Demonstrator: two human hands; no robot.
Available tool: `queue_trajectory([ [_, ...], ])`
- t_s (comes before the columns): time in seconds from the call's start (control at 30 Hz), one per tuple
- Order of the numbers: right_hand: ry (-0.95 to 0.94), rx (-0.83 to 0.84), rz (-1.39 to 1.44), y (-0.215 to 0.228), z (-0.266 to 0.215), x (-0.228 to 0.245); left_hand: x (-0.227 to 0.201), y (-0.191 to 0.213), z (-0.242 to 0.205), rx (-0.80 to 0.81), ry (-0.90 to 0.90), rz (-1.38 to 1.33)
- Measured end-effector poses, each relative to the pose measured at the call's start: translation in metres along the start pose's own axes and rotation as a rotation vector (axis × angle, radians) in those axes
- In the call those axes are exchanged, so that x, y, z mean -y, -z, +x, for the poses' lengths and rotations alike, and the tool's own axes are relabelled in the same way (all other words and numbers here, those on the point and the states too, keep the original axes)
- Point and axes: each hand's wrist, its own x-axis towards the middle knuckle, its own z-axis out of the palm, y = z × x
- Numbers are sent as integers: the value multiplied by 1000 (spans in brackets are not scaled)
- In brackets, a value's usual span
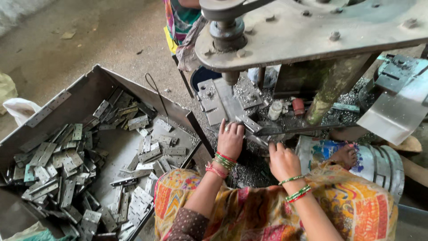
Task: The person operates a drill press to process metal hinge plates. They pick up plates from a metal bin, place them under the drill, and activate the machine with a lever, then return the processed plates to the bin.
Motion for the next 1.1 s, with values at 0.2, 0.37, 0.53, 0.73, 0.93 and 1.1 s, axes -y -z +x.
queue_trajectory([
  [0.2,-3,-10,91,-1,6,1,21,13,42,-365,17,3],
  [0.37,-20,-16,79,11,2,5,34,-12,47,239,93,334],
  [0.53,-22,-35,80,12,2,8,48,-2,37,294,439,185],
  [0.73,-26,-14,49,7,8,4,11,1,22,246,161,270],
  [0.93,-6,-64,52,8,2,3,23,-5,21,5,299,-60],
  [1.1,-39,7,63,12,5,8,29,22,2,-128,475,-190],
])
